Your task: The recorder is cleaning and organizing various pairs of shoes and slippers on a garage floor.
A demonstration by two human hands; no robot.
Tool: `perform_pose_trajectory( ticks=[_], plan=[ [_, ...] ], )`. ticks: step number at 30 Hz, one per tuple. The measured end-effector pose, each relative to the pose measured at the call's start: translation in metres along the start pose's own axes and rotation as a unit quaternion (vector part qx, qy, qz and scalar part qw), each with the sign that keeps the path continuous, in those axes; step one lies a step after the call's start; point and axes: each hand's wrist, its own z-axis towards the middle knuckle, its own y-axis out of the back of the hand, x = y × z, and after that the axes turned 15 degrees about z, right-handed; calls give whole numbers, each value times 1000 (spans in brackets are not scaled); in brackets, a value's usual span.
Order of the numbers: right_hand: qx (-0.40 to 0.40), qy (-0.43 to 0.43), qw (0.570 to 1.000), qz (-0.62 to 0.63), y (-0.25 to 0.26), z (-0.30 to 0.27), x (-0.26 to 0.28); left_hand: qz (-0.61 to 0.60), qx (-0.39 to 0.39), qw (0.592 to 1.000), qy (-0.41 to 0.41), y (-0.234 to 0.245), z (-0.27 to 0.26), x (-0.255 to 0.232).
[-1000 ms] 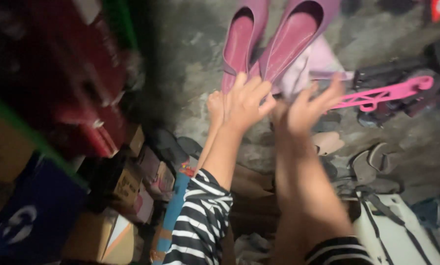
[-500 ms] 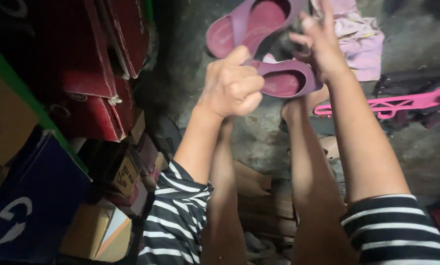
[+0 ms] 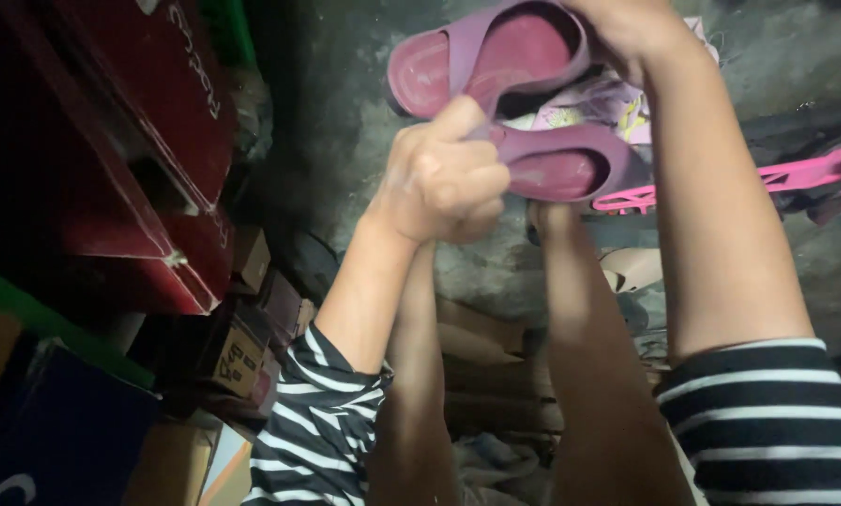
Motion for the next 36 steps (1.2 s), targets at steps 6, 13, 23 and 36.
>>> perform_pose_trajectory(
  ticks=[6,13,23,36],
  plan=[
    [47,3,993,-111,18,-43,11,31,-55,991,120,-14,-17,43],
    [91,-88,984,-129,-87,-71,18,7,9,981,191,-44,-53,117],
    [-11,92,960,-264,-69,-38,-124,41,16,947,320,-109,-124,136],
    [-27,221,888,-402,-53,-22,-137,-27,-349,804,481,-157,-139,61]
  ],
)
